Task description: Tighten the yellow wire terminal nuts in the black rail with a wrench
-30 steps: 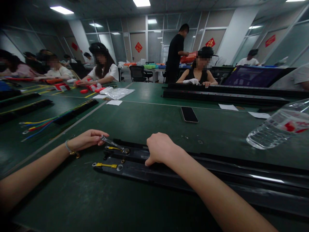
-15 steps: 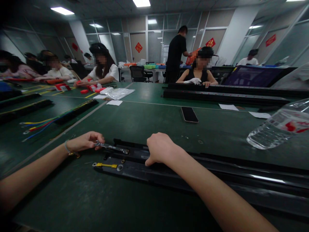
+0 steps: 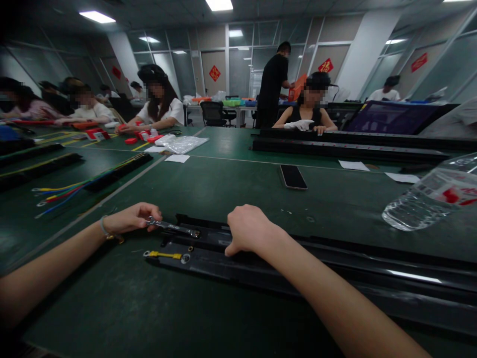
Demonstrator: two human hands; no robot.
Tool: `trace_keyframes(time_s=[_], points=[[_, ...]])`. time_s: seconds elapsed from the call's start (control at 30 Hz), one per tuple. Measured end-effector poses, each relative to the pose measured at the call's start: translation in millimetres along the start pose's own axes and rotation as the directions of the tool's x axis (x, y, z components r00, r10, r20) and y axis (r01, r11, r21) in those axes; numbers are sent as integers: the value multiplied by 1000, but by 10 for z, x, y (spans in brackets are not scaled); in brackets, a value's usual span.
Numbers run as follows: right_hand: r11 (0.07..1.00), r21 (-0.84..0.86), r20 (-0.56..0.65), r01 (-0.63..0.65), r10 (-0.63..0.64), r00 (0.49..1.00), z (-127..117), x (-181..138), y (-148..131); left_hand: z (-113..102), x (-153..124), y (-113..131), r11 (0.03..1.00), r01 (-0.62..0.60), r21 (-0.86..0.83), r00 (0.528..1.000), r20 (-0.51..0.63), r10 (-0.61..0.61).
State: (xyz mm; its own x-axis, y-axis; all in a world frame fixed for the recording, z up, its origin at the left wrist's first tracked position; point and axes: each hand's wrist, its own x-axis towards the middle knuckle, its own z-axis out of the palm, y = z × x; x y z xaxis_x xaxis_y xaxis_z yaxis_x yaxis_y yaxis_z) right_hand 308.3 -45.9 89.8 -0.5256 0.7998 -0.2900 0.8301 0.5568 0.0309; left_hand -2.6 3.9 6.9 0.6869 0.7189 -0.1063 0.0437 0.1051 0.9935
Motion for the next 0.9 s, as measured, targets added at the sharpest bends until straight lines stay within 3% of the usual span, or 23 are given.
trace_keyframes(time_s=[0.3,0.5,0.63,0.9], points=[[1000,-20,-22,9,-9,1000,11,18,-3,45,36,10,997,11,-75,983,-185,-25],[1000,-12,-9,2,-2,1000,1,8,-2,39,46,16,988,35,-151,980,-186,-63],[1000,-12,-19,8,-8,1000,9,8,6,17,23,10,990,47,-130,988,-140,-65],[1000,-25,-38,18,-19,999,30,16,12,36,-20,-1,998,51,-46,997,68,-48]])
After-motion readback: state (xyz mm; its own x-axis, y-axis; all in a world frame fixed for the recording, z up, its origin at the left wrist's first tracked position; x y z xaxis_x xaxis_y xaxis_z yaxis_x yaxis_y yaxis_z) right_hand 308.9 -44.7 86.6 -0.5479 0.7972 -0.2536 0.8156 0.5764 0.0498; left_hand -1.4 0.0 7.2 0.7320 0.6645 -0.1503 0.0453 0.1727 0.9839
